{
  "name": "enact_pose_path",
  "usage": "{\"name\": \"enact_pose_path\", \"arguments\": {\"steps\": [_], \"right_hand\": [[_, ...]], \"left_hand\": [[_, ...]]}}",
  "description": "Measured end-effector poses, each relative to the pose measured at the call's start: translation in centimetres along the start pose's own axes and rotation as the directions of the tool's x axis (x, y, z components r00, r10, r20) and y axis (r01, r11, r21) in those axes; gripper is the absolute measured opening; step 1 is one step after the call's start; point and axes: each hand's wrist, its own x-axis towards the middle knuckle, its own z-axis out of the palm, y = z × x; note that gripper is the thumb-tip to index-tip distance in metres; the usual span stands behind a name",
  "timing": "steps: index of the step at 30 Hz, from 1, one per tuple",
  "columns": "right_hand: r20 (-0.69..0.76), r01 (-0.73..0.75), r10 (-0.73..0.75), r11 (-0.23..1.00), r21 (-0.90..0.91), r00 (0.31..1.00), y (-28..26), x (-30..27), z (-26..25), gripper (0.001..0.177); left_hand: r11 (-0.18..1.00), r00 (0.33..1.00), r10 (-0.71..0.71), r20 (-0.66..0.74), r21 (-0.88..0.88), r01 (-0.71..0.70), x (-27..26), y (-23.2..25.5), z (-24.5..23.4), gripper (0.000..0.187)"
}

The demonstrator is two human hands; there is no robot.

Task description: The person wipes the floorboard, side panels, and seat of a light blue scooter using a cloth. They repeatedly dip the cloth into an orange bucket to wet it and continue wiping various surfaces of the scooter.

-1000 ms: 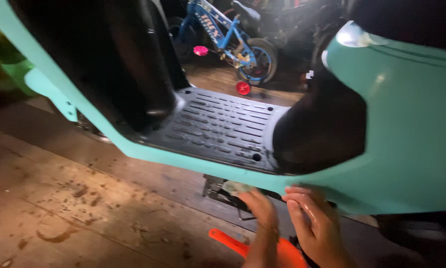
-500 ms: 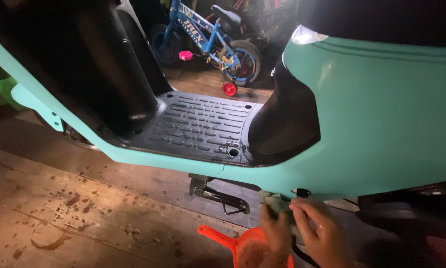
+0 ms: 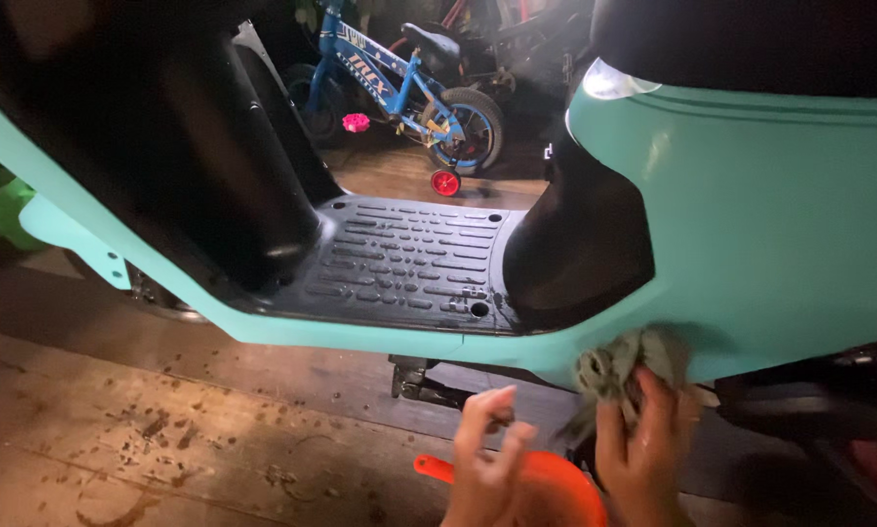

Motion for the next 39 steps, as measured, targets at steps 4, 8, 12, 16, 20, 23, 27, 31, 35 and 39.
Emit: {"name": "enact_pose_path", "arguments": {"steps": [4, 8, 12, 16, 20, 23, 27, 31, 35, 39], "right_hand": [[0.388, 0.14, 0.134, 0.787, -0.601, 0.912, -1.5, 1.9, 6.2, 0.067], [0.07, 0.458, -0.467, 0.811, -0.364, 0.881, -6.5, -0.3, 14.1, 0.04], [0.117, 0.591, -0.588, 0.739, -0.322, 0.8, -12.0, 1.0, 19.2, 0.05], [0.215, 0.739, -0.708, 0.658, -0.145, 0.672, -14.4, 3.3, 17.9, 0.044], [0.257, 0.775, -0.732, 0.58, -0.251, 0.631, -9.0, 5.5, 11.5, 0.05], [0.461, 0.766, -0.615, 0.561, -0.315, 0.64, -4.0, 7.0, 5.2, 0.046], [0.317, 0.631, -0.546, 0.692, -0.35, 0.775, -3.8, 8.4, 2.5, 0.049], [0.098, 0.592, -0.601, 0.799, 0.107, 0.793, -8.5, 6.7, 6.9, 0.048], [0.248, 0.762, -0.836, 0.548, 0.345, 0.489, -12.5, 1.8, 16.4, 0.032], [0.445, 0.806, -0.826, 0.505, 0.309, 0.347, -12.5, -2.5, 24.1, 0.033]], "left_hand": [[0.985, 0.967, -0.169, -0.193, -0.008, 0.17, 0.6, -3.5, -3.1, 0.028], [0.977, 0.919, -0.098, -0.382, 0.138, 0.161, 1.4, -7.1, -6.7, 0.028], [0.982, 0.841, -0.103, -0.531, 0.082, 0.171, 0.8, -9.6, -7.6, 0.032], [0.96, 0.787, -0.165, -0.594, 0.087, 0.267, 0.2, -10.8, -7.2, 0.037], [0.904, 0.831, -0.14, -0.539, 0.273, 0.329, -0.8, -12.1, -7.6, 0.036], [0.853, 0.834, -0.255, -0.489, 0.292, 0.432, -1.2, -13.2, -8.4, 0.042], [0.77, 0.684, -0.607, -0.404, -0.088, 0.632, 0.3, -14.8, -10.1, 0.059], [0.602, 0.562, -0.79, -0.246, -0.485, 0.634, 2.3, -17.2, -11.9, 0.072], [0.452, 0.528, -0.842, -0.106, -0.673, 0.586, 3.0, -18.7, -13.7, 0.083], [0.345, 0.437, -0.897, -0.064, -0.718, 0.605, 3.4, -17.8, -14.2, 0.091]]}}
